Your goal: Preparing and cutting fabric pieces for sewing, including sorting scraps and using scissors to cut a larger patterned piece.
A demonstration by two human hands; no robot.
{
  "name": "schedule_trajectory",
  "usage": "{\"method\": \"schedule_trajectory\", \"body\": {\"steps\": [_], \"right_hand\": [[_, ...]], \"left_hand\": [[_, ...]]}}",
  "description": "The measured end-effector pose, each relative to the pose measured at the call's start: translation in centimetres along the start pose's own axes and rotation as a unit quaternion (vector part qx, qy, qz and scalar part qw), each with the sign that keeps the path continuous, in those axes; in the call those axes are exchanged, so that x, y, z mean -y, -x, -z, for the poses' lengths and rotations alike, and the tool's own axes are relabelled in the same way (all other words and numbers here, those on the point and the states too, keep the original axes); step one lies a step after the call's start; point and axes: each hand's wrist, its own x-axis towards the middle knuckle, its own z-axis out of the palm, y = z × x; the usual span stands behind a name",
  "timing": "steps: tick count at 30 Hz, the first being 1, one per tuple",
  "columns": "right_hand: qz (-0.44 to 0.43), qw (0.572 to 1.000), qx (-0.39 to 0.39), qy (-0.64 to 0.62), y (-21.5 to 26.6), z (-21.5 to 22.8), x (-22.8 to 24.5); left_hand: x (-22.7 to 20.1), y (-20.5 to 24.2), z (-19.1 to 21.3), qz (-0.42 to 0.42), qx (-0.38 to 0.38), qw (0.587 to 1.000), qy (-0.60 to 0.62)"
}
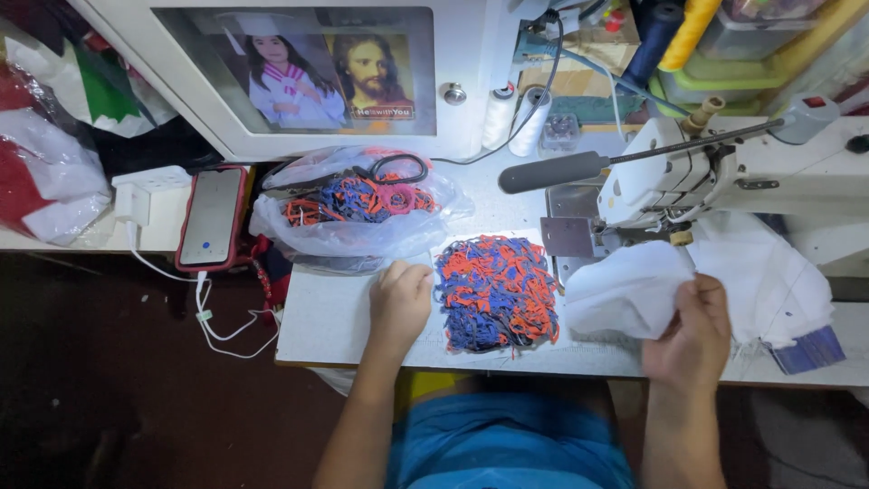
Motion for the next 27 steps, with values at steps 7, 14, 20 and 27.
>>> {"method": "schedule_trajectory", "body": {"steps": [7, 14, 20, 27], "right_hand": [[0.109, 0.994, 0.014, -0.025, -2.0, 3.6, -0.3], [0.066, 0.996, 0.041, 0.032, -1.7, 3.1, -1.6], [0.101, 0.99, 0.076, 0.056, 3.1, -2.7, 0.9], [0.217, 0.793, 0.435, 0.367, 6.4, -8.1, -3.9]], "left_hand": [[-1.3, 0.3, 1.2, 0.037, 0.074, 0.995, -0.057], [-2.4, 0.6, 0.6, -0.023, 0.069, 0.994, -0.079], [-2.7, 0.4, -0.9, -0.025, 0.068, 0.995, -0.074], [-6.6, 0.1, 1.5, 0.176, 0.087, 0.954, 0.226]]}}
